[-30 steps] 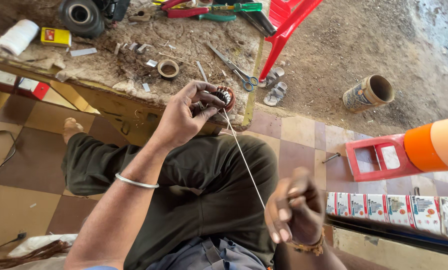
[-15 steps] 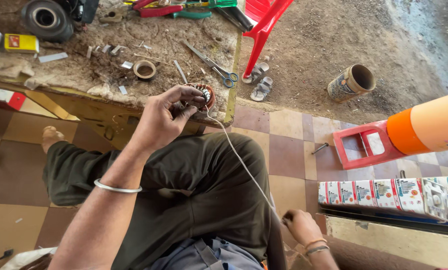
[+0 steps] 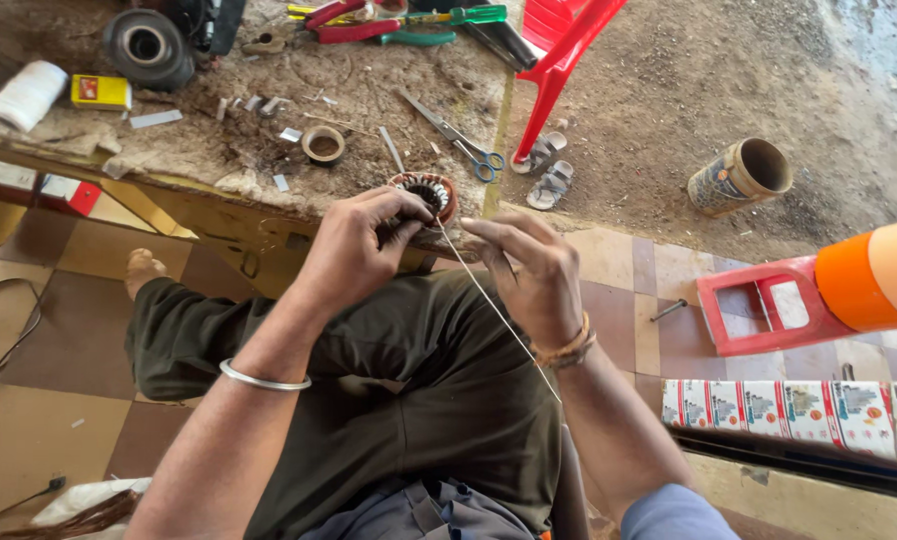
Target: The person winds a thin white wire around a small circular metal component held in the left hand. The right hand guides and pulls the wire to form tight, even turns around the component's slots. The task continues without interruption.
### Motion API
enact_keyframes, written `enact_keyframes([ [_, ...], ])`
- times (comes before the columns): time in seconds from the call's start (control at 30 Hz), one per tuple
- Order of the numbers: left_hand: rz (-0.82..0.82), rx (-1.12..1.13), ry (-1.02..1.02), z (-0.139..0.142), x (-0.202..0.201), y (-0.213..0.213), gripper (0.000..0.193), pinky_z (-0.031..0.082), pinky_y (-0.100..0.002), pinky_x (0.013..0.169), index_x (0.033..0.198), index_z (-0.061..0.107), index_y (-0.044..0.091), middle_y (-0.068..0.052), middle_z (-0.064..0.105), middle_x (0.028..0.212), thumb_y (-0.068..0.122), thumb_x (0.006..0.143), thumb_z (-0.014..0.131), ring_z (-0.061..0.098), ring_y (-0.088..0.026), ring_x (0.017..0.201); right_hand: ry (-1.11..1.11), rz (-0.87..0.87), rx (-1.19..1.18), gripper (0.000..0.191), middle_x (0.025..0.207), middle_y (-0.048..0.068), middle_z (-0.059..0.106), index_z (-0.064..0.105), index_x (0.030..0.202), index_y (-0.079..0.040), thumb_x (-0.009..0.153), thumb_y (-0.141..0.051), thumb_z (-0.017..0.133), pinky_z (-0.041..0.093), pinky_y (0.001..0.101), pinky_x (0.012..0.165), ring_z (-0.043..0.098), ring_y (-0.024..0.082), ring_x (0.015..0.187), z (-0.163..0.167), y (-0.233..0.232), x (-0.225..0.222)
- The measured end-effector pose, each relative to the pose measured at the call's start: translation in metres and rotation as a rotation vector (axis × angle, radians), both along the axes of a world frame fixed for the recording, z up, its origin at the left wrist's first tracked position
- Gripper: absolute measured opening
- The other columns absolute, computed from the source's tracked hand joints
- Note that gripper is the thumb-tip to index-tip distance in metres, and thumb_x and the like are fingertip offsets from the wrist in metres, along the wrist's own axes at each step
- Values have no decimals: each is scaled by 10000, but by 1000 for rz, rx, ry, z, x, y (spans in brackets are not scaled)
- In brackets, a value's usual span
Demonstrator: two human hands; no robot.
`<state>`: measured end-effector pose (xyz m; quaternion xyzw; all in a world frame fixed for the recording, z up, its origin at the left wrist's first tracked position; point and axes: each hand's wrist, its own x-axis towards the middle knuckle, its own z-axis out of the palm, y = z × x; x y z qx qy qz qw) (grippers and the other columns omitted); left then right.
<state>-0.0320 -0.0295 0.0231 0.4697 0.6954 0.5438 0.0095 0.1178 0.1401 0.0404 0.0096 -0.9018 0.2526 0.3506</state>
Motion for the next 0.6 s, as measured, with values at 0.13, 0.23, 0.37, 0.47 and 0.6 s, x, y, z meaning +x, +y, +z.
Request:
enact_keyframes([
  [0.13, -17, 48, 0, -4, -5, -5, 172, 591, -349, 822, 1032, 722, 26, -137, 751, 1034, -42, 874, 711, 756, -296, 967, -50, 111, -61, 229, 1013, 77, 759, 798, 1088, -104, 884, 0, 807, 603, 284, 737, 751, 174, 874, 4, 7, -32],
  [0.23, -26, 73, 20, -8, -10, -7, 172, 594, -359, 804, 1045, 718, 40, -135, 748, 1043, -40, 895, 699, 755, -313, 960, -52, 166, -54, 225, 989, 65, 758, 800, 1079, -110, 883, -2, 824, 594, 291, 753, 749, 176, 875, 0, 14, -49],
  [0.37, 8, 76, 86, -11, -13, -5, 172, 603, -381, 792, 1052, 720, 50, -126, 744, 1066, -17, 894, 714, 752, -330, 950, -38, 163, -86, 220, 993, 50, 759, 781, 1089, -112, 909, 6, 825, 596, 280, 773, 746, 156, 880, 1, 25, -62],
  [0.47, 34, 56, 133, -12, -15, -6, 180, 601, -394, 786, 1057, 722, 62, -122, 745, 1081, -2, 888, 723, 743, -342, 945, -65, 290, -16, 262, 1096, 79, 740, 775, 1107, -115, 877, -2, 825, 582, 311, 859, 713, 180, 976, 10, 34, -62],
  [0.6, 57, -6, 127, -12, -16, -8, 204, 600, -395, 761, 1075, 722, 70, -124, 748, 1098, 6, 882, 717, 738, -346, 916, -112, 479, 151, 334, 1162, 68, 744, 783, 1109, -125, 788, -77, 862, 554, 366, 939, 650, 241, 1079, 16, 43, -65],
])
